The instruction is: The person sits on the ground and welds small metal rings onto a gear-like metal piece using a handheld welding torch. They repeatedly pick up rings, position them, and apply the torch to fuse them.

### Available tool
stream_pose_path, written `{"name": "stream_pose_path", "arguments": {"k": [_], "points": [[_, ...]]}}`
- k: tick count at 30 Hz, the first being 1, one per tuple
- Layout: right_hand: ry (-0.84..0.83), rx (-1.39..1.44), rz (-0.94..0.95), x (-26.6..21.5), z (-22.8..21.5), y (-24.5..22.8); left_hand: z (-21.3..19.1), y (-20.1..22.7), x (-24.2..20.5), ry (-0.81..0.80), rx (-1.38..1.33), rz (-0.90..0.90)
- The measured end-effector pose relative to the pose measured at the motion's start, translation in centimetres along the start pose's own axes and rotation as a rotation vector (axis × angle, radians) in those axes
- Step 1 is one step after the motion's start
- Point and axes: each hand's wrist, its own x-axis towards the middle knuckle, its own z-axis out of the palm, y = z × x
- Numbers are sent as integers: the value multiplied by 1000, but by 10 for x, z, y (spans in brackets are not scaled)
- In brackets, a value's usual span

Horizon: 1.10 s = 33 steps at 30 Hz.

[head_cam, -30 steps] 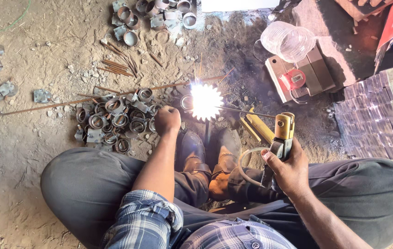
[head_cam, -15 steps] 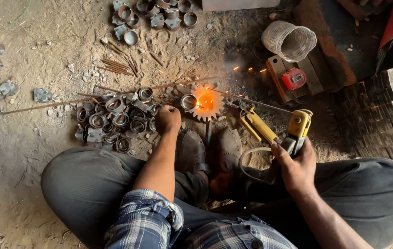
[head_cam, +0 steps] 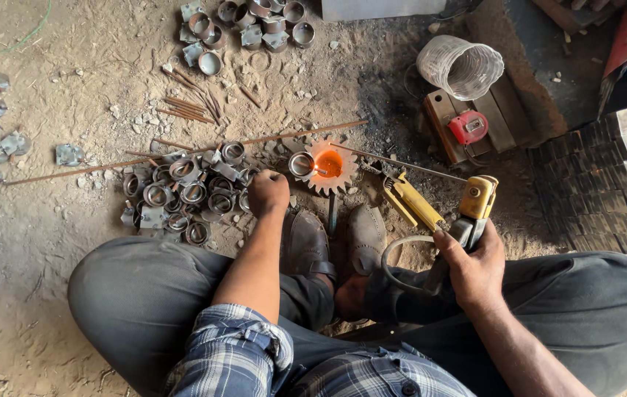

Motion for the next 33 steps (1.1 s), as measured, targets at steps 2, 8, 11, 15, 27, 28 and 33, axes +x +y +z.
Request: {"name": "stream_pose_path", "arguments": {"k": [2, 8, 11, 15, 27, 28, 33], "points": [[-2, 3, -17, 0, 0, 1, 1, -1, 1, 13, -2, 11], [-5, 11, 14, 1, -1, 6, -1, 3, -2, 23, -19, 15], [0, 44, 12, 3, 0, 9, -6, 7, -5, 4, -38, -16], [0, 40, 34, 4, -1, 12, -10, 11, -8, -35, -53, -49], [8, 121, 44, 3, -1, 11, -14, 11, -9, -86, -82, -45], [7, 133, 46, 2, -1, 11, -14, 11, -9, -94, -86, -49], [17, 143, 22, 1, 0, 8, -17, 11, -9, -88, -88, -42]]}}
